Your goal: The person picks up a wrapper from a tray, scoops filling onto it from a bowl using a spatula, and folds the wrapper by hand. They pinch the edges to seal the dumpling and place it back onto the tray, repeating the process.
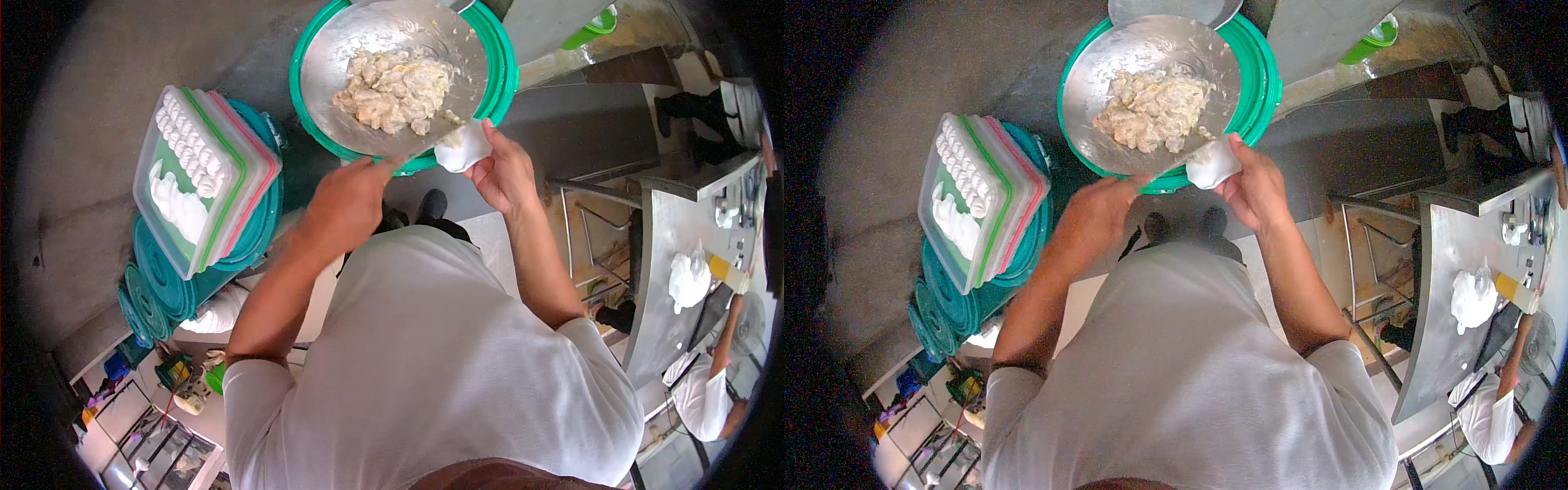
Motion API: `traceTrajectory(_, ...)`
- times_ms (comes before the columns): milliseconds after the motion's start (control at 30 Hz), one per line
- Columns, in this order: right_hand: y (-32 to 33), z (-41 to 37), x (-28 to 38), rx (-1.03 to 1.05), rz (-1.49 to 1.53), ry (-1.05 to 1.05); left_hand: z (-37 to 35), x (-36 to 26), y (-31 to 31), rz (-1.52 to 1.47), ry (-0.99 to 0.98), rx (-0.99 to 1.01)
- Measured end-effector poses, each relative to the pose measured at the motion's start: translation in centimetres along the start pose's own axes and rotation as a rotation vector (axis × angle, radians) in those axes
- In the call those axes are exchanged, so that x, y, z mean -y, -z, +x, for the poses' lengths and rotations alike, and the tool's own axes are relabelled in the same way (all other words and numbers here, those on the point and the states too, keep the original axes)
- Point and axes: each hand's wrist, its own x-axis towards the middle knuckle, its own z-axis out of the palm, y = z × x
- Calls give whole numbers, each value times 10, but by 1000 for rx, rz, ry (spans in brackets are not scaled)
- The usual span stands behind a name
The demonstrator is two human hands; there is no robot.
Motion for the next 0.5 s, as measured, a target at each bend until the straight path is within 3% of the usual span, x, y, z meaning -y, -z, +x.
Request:
traceTrajectory(133, 5, 3, -2, 31, -28, 45, -12, 3, 18, 80, -51, -16)
traceTrajectory(200, 14, 6, -4, 37, -53, 33, -6, 7, 35, 124, 160, 13)
traceTrajectory(233, 15, 7, -4, 45, -76, 22, -4, 14, 29, 125, 168, 5)
traceTrajectory(333, 12, 8, -3, 27, 6, 10, 4, 20, 11, 117, 129, 72)
traceTrajectory(400, 5, 0, 2, 31, 28, 10, -3, 1, 5, -132, 90, 36)
traceTrajectory(500, 2, -1, 5, 43, 42, 6, -10, -9, -8, -41, 8, -27)
